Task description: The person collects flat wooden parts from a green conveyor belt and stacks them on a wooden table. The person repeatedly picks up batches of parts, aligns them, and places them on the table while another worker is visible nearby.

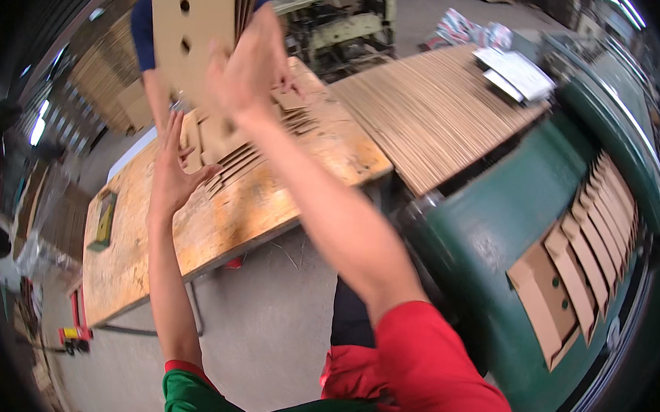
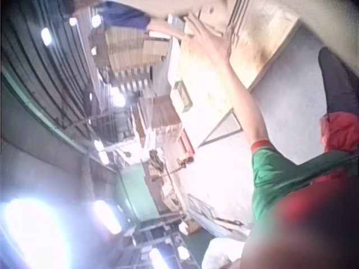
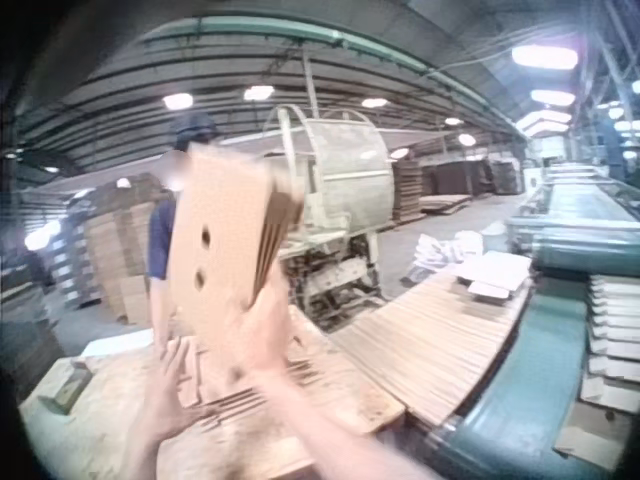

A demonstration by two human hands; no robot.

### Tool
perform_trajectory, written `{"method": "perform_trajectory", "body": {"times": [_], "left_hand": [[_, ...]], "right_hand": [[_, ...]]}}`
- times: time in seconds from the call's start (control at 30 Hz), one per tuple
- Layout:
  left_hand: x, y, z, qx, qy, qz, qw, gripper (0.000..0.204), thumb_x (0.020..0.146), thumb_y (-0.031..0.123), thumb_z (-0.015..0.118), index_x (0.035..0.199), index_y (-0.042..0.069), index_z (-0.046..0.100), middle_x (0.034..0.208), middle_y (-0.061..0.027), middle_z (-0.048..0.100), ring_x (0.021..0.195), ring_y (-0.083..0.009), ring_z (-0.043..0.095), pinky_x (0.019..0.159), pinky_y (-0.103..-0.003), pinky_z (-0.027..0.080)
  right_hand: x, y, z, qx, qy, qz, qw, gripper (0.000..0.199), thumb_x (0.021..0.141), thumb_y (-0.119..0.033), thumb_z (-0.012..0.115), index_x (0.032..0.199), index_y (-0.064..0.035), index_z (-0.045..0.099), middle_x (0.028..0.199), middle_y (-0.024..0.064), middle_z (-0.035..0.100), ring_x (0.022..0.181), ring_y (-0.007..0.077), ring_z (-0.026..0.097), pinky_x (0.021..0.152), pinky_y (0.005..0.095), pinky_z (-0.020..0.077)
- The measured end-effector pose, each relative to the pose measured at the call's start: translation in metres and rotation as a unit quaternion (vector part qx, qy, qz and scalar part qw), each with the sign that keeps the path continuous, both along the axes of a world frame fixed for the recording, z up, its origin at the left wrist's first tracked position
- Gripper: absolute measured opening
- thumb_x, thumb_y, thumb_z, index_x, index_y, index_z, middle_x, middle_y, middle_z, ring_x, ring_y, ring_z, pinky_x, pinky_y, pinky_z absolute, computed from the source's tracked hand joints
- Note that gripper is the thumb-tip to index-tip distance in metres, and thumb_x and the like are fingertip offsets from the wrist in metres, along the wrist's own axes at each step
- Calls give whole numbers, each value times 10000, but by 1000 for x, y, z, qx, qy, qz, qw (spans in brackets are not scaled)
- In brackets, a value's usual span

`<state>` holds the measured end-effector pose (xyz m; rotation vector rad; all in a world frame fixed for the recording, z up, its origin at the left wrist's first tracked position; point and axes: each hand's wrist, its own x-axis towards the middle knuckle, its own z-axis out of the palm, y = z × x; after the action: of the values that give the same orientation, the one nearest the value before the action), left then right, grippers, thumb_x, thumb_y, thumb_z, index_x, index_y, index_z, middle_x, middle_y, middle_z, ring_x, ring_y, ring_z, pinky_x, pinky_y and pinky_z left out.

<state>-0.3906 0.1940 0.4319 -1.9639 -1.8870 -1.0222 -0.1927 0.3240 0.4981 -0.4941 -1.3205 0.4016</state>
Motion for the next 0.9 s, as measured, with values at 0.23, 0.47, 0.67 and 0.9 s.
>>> {"method": "perform_trajectory", "body": {"times": [0.23,0.47,0.67,0.9], "left_hand": [[5,-27,69,375,-172,64,909,546,1005,180,739,1482,-5,549,1486,-205,591,1380,-335,564,1169,-466,439],[-25,62,-14,-251,146,58,955,1034,871,621,793,1627,42,392,1701,-228,352,1577,-437,306,1286,-516,267],[-95,94,-70,-87,104,-89,987,632,1070,215,667,1616,29,409,1572,-264,518,1414,-360,537,1145,-436,441],[-86,97,-55,-190,221,95,952,704,1083,504,562,1645,117,390,1627,-254,430,1471,-427,448,1184,-500,388]], "right_hand": [[-15,32,3,408,-314,-331,791,130,840,-163,666,942,-104,721,927,62,612,866,257,610,760,410,473],[-39,31,-122,277,-526,-189,781,160,881,-232,645,942,-156,772,976,7,654,1023,205,620,854,377,510],[91,-92,-124,172,-327,-119,921,270,808,-187,718,1054,-80,743,1171,125,699,1121,302,624,1032,441,479],[470,-347,-197,-277,-545,-399,683,1071,613,-347,983,1543,-116,504,1598,197,410,1502,440,361,1234,595,308]]}}
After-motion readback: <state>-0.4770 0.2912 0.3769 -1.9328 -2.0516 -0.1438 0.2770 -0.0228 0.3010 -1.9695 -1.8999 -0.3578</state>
